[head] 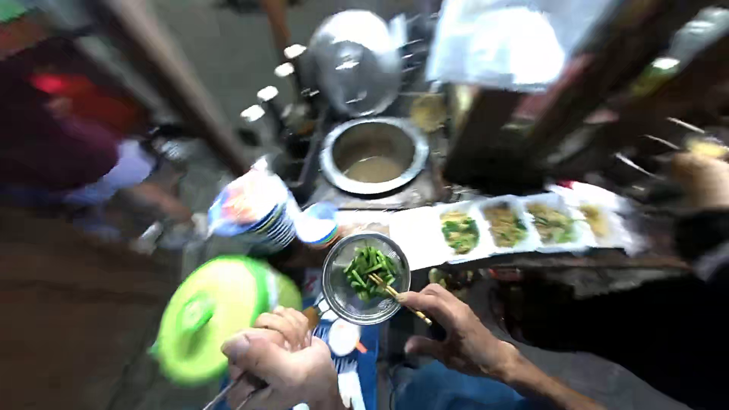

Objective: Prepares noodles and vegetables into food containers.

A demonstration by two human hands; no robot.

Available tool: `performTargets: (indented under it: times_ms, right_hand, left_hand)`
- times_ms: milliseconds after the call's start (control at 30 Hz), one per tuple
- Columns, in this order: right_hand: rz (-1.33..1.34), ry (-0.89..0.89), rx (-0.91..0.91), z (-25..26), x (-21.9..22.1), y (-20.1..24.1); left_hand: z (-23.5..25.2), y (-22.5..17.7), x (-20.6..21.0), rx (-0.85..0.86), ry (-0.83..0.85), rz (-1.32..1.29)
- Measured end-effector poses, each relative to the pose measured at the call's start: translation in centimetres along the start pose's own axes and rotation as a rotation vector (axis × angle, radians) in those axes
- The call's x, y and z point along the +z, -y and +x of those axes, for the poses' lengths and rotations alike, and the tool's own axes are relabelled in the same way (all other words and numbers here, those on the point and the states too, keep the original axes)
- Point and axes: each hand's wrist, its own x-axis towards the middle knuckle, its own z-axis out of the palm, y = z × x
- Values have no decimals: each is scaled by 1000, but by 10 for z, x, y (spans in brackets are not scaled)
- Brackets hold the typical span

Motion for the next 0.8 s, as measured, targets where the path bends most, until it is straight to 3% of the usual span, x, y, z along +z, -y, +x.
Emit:
performTargets:
  times_ms: [100,200,333,533,700,800]
  right_hand:
    - [-131,-301,30,-16,-48,-37]
    - [-257,-544,214,-37,-103,-65]
    - [-349,-724,458,-66,-173,-100]
    - [-299,-660,765,-97,-251,-127]
    - [-440,-282,1156,-84,-304,-135]
    - [-503,-380,1068,-81,-311,-141]
  left_hand:
    - [-40,32,95,-126,156,-50]
    - [-85,54,178,-169,343,-41]
    - [-139,82,269,-159,546,-53]
    - [-203,113,368,-60,879,-66]
    - [-239,124,426,28,1078,-152]
    - [-251,132,454,-19,1181,-218]
